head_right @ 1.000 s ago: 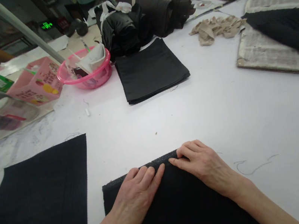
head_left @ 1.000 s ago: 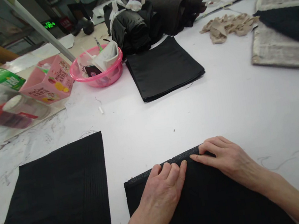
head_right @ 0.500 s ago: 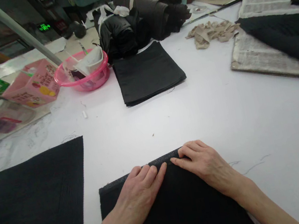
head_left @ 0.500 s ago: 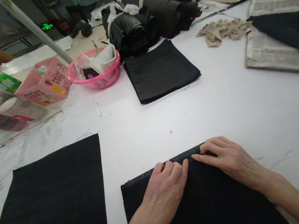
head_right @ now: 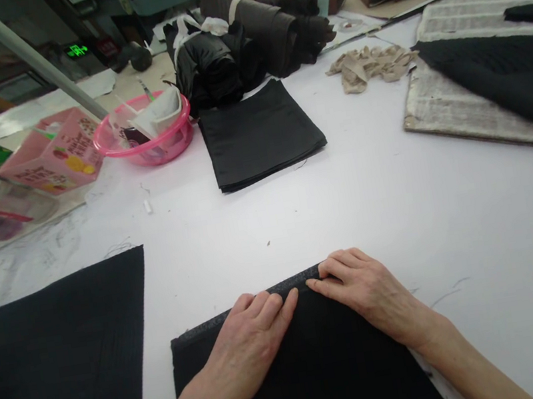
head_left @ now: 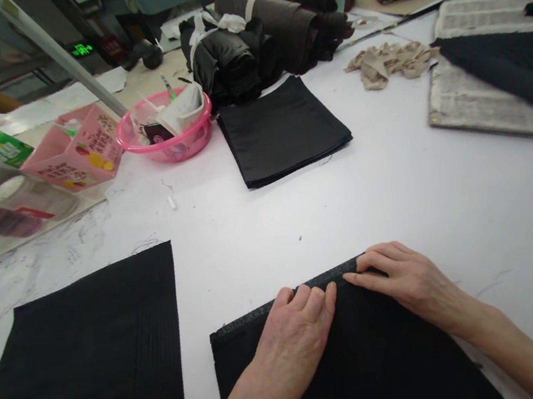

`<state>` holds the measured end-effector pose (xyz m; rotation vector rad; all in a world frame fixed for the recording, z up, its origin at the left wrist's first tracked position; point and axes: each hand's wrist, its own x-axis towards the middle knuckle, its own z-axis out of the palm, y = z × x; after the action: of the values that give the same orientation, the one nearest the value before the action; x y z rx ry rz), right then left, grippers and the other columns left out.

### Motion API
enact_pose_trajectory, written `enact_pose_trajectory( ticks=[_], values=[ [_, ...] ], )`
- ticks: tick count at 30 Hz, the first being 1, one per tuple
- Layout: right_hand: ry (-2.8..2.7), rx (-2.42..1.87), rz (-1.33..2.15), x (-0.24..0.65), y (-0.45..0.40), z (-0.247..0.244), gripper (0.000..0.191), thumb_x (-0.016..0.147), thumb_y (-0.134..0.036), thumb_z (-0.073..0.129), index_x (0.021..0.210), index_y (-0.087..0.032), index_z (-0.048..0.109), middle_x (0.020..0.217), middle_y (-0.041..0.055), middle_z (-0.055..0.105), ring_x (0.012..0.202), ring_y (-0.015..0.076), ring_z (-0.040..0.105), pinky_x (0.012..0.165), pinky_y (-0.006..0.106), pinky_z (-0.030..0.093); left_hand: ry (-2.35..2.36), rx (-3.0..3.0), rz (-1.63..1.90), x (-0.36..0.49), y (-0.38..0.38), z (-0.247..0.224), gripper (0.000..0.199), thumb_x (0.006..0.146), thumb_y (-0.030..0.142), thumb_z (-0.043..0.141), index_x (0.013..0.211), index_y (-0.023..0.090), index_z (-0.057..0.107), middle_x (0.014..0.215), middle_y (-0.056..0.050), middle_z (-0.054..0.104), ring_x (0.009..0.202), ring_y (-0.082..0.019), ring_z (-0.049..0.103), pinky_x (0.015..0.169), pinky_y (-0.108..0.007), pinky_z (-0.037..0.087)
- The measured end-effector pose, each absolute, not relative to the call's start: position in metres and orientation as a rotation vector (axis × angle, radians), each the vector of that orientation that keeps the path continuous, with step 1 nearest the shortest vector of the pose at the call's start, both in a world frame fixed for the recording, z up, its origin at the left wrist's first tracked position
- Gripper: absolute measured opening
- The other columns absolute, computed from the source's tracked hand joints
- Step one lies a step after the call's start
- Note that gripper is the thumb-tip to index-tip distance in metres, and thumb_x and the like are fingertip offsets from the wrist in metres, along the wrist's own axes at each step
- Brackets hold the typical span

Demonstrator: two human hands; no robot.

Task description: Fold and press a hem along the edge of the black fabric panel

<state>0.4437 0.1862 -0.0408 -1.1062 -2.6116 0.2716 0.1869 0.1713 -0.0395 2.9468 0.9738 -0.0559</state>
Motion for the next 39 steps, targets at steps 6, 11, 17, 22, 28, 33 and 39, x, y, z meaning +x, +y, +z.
enact_pose_trajectory(
  ticks=[6, 11, 17, 22, 28, 33, 39],
  values=[
    [-2.628, -1.098, 0.240, 0.446, 0.185, -0.038, 0.026, 0.101, -0.016, 0.044, 0.120, -0.022, 0.061, 0.101, 0.0046, 0.058, 0.099, 0.0180, 0.052, 0.086, 0.035, 0.040, 0.998, 2.927, -0.049, 0.193, 0.173, -0.039, 0.053, 0.093, 0.008, 0.045, 0.144, 0.010, 0.033, 0.102, -0.006, 0.053, 0.088, -0.019, 0.049, 0.076, -0.034, 0.042],
    [-2.628, -1.105, 0.227, 0.449, 0.184, -0.038, 0.026, 0.101, -0.016, 0.044, 0.121, -0.022, 0.060, 0.102, 0.0046, 0.059, 0.100, 0.0180, 0.052, 0.088, 0.035, 0.040, 0.974, 2.929, -0.027, 0.198, 0.175, -0.040, 0.054, 0.093, 0.008, 0.045, 0.145, 0.009, 0.032, 0.100, -0.005, 0.052, 0.086, -0.019, 0.048, 0.074, -0.034, 0.043],
    [-2.612, -1.139, 0.209, 0.457, 0.183, -0.037, 0.026, 0.102, -0.017, 0.044, 0.121, -0.023, 0.061, 0.100, 0.0043, 0.059, 0.099, 0.0181, 0.053, 0.087, 0.034, 0.040, 0.993, 2.929, -0.007, 0.208, 0.177, -0.038, 0.052, 0.093, 0.009, 0.046, 0.143, 0.009, 0.034, 0.094, -0.003, 0.051, 0.083, -0.018, 0.047, 0.071, -0.035, 0.043],
    [-2.598, -1.158, 0.207, 0.464, 0.181, -0.035, 0.027, 0.101, -0.015, 0.044, 0.121, -0.023, 0.060, 0.101, 0.0042, 0.058, 0.102, 0.0175, 0.052, 0.090, 0.034, 0.039, 0.975, 2.941, 0.039, 0.215, 0.176, -0.039, 0.048, 0.093, 0.007, 0.044, 0.140, 0.006, 0.038, 0.103, -0.006, 0.052, 0.088, -0.019, 0.048, 0.074, -0.034, 0.044],
    [-2.582, -1.170, 0.171, 0.470, 0.181, -0.035, 0.028, 0.101, -0.013, 0.043, 0.120, -0.023, 0.060, 0.104, 0.0051, 0.059, 0.103, 0.0184, 0.052, 0.089, 0.036, 0.041, 0.987, 2.942, 0.084, 0.221, 0.177, -0.043, 0.050, 0.093, 0.007, 0.043, 0.142, 0.005, 0.036, 0.098, -0.005, 0.052, 0.085, -0.019, 0.048, 0.071, -0.035, 0.043],
    [-2.600, -1.162, 0.163, 0.473, 0.182, -0.039, 0.029, 0.100, -0.012, 0.043, 0.123, -0.023, 0.059, 0.106, 0.0054, 0.058, 0.102, 0.0190, 0.051, 0.088, 0.036, 0.042, 1.003, 2.940, 0.099, 0.225, 0.177, -0.041, 0.049, 0.093, 0.009, 0.044, 0.142, 0.007, 0.037, 0.098, -0.005, 0.051, 0.084, -0.019, 0.048, 0.071, -0.035, 0.044],
    [-2.592, -1.164, 0.165, 0.477, 0.182, -0.042, 0.032, 0.100, -0.011, 0.043, 0.125, -0.024, 0.057, 0.107, 0.0056, 0.057, 0.102, 0.0190, 0.051, 0.087, 0.036, 0.042, 0.998, 2.965, 0.097, 0.229, 0.178, -0.039, 0.043, 0.094, 0.008, 0.042, 0.137, 0.006, 0.042, 0.101, -0.006, 0.051, 0.085, -0.018, 0.048, 0.071, -0.033, 0.044]
  ],
)
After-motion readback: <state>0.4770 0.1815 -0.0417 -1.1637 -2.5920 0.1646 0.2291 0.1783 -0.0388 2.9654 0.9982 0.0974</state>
